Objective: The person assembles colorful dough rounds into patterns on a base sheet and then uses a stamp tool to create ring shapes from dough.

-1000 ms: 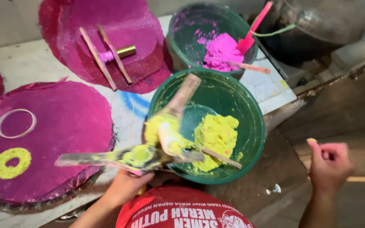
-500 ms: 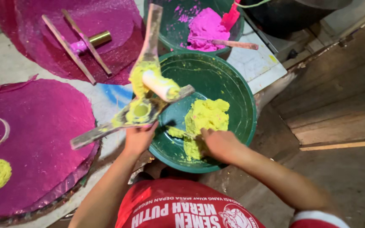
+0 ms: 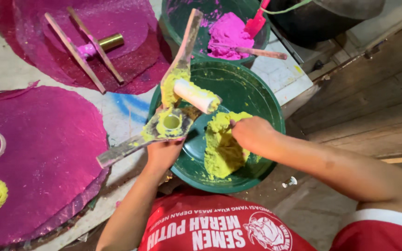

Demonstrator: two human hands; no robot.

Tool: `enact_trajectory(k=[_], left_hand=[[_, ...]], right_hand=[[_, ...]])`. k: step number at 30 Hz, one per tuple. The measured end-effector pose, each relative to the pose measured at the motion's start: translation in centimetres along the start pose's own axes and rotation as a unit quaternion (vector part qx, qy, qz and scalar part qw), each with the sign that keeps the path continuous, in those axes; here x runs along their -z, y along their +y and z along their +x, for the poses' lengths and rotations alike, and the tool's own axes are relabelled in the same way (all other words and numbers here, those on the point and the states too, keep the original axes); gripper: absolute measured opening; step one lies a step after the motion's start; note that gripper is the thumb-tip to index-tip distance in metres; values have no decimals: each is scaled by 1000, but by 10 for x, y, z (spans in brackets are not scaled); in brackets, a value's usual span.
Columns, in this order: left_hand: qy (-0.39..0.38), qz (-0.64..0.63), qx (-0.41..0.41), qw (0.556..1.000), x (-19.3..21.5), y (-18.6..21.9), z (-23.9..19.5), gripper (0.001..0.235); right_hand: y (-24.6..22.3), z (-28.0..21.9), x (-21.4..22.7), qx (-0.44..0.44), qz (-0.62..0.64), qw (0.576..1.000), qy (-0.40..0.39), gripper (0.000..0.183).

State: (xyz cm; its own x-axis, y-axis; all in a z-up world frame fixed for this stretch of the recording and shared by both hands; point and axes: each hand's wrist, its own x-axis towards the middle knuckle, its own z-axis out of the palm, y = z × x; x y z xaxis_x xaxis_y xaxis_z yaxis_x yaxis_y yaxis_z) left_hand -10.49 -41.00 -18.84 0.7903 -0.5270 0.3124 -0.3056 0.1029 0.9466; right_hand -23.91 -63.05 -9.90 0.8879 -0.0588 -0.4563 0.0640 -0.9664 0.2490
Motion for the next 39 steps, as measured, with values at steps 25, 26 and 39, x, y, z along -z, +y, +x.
enact_trajectory(k=[25, 26, 39], left_hand=[[5, 3, -52, 999, 11, 15, 28, 70], [-3, -38, -43, 998, 15, 23, 33, 72], [-103, 216, -9, 971, 76, 103, 7, 73]], right_hand=[[29, -104, 41, 33, 377, 925, -24, 35], [39, -116, 55, -7, 398, 917, -32, 39], [-17, -78, 159, 5, 163, 970, 178, 35]])
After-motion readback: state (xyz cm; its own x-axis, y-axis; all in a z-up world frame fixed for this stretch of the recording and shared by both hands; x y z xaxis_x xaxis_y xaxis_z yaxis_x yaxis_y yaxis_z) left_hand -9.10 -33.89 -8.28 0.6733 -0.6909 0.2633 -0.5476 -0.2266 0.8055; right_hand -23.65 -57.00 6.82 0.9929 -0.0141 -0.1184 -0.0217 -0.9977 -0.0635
